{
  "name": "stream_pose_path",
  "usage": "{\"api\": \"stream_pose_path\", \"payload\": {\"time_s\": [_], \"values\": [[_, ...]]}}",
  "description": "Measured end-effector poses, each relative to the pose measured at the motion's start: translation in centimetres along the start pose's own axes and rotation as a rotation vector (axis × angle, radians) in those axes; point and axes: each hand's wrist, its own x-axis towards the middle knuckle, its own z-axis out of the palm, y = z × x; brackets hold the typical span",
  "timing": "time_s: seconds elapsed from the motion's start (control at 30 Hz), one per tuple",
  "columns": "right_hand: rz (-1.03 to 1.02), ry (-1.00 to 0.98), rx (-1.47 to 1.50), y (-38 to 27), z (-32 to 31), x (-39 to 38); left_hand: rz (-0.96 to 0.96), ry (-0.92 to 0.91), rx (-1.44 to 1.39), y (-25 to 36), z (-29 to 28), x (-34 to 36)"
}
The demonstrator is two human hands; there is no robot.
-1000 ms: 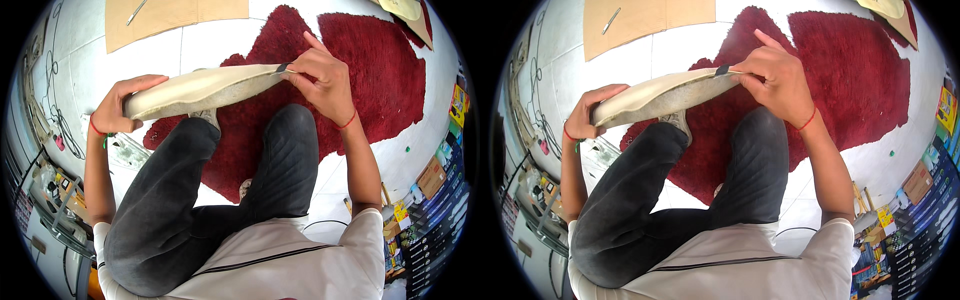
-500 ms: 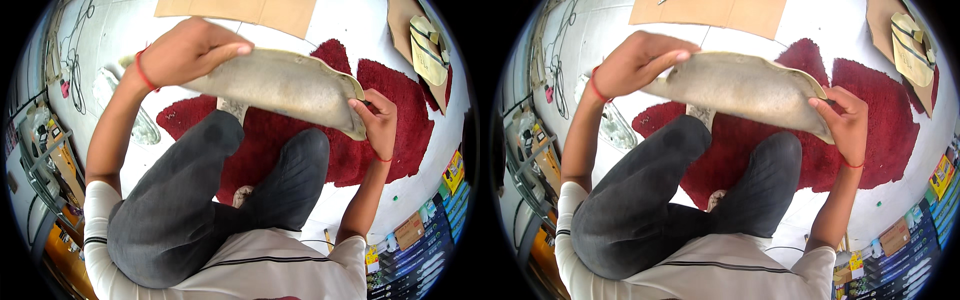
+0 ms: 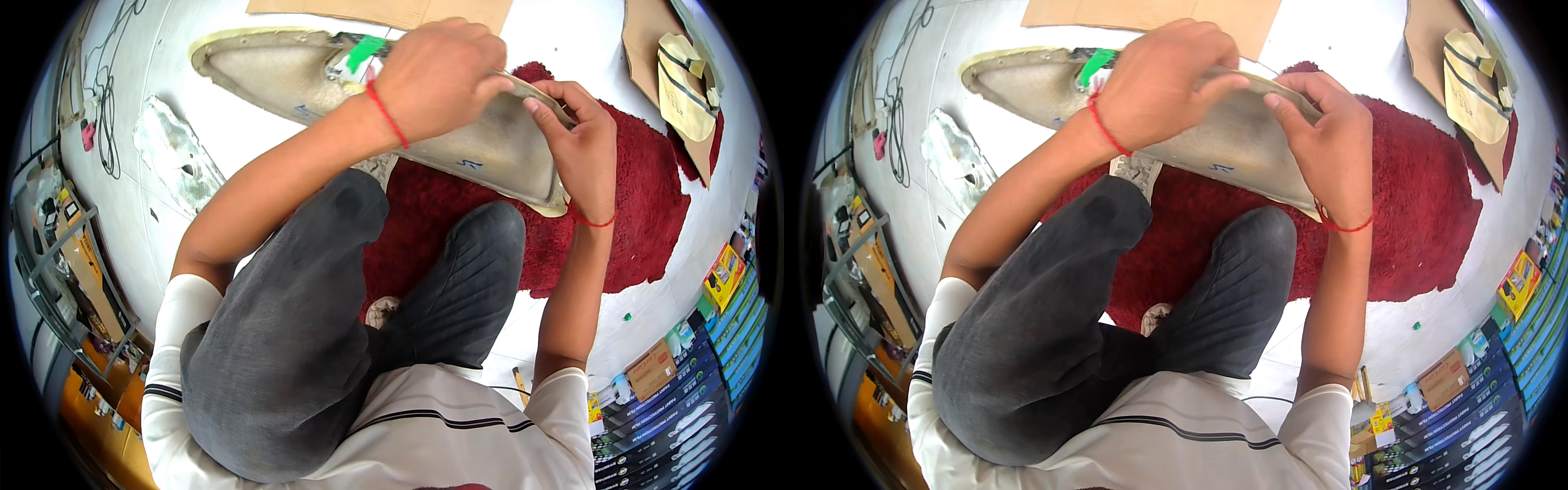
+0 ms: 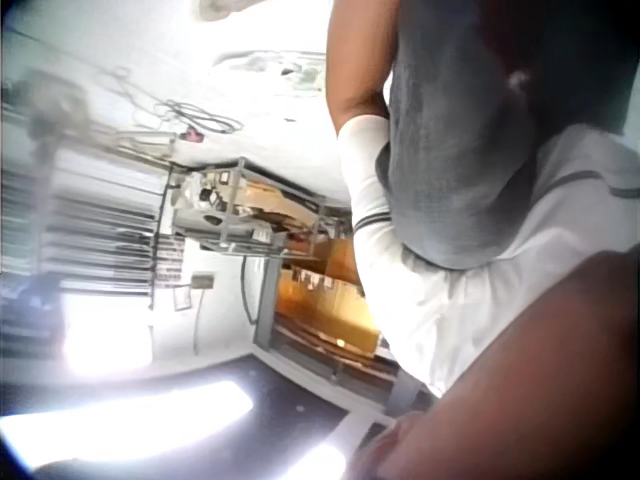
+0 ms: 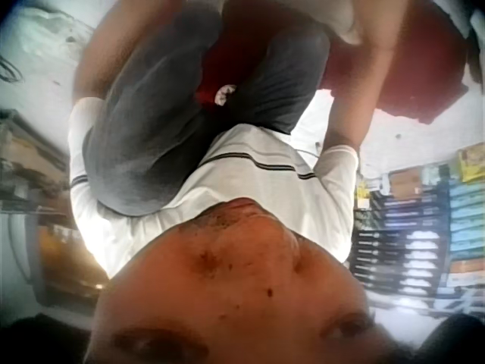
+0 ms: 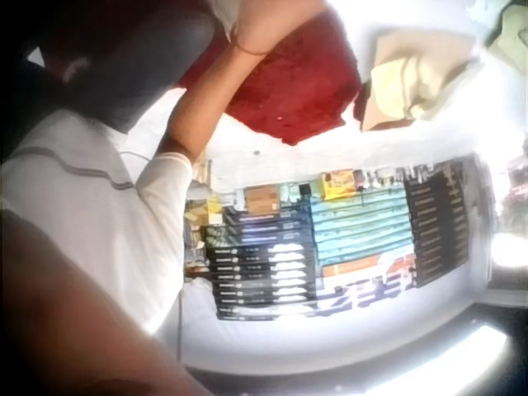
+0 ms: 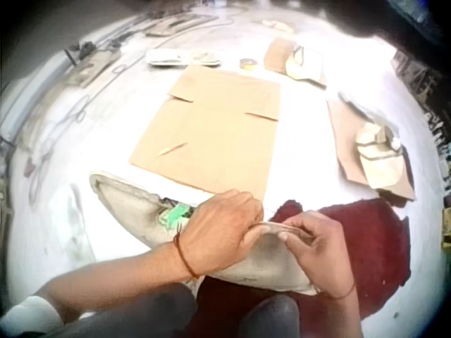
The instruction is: The person is sitting on the floor and manipulating a beige plastic car part, likely a door panel. They repeatedly bend, press, and smooth the edges and surface of the part, then use a small tool to scrape or clean a specific area.
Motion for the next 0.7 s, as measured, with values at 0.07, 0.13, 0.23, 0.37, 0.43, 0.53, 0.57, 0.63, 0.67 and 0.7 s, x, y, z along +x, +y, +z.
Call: {"api": "stream_pose_path", "payload": {"time_s": [0.07, 0.13, 0.23, 0.37, 0.43, 0.53, 0.57, 0.63, 0.67, 0.7], "values": [[0.013, -0.028, -0.017, 0.0, 0.2, -0.2, -0.051, -0.033, 0.024, 0.7, 0.2, -0.1], [0.058, -0.061, 0.019, 0.4, -0.1, -0.4, -0.074, -0.039, 0.027, 1.3, 0.4, -0.4], [0.017, -0.161, -0.047, 0.1, -1.4, -1.3, -0.005, -0.125, 0.062, 2.1, 0.8, -0.6], [-0.03, -0.112, 0.059, -0.9, 0.1, -1.6, 0.005, -0.213, 0.105, 1.8, -0.2, -0.3], [-0.008, -0.067, 0.006, 1.0, -0.6, -2.0, 0.016, -0.165, 0.088, 1.4, -0.2, -0.5], [-0.047, -0.047, -0.138, 1.2, -0.9, -2.2, -0.04, -0.163, 0.087, -0.3, -2.7, -1.9], [-0.082, -0.051, -0.165, 0.4, -0.5, -2.0, -0.026, -0.13, 0.085, -0.3, -2.8, -2.1], [-0.157, -0.049, -0.1, -0.4, 0.6, -1.7, 0.002, -0.077, 0.096, 0.1, -3.1, -2.6], [-0.222, -0.029, -0.073, -0.7, 1.5, -1.7, 0.024, -0.06, 0.074, 0.2, -3.1, -2.6], [-0.287, -0.013, -0.044, -0.9, 2.4, -1.7, 0.019, -0.071, 0.075, 0.5, -3.2, -2.7]]}}
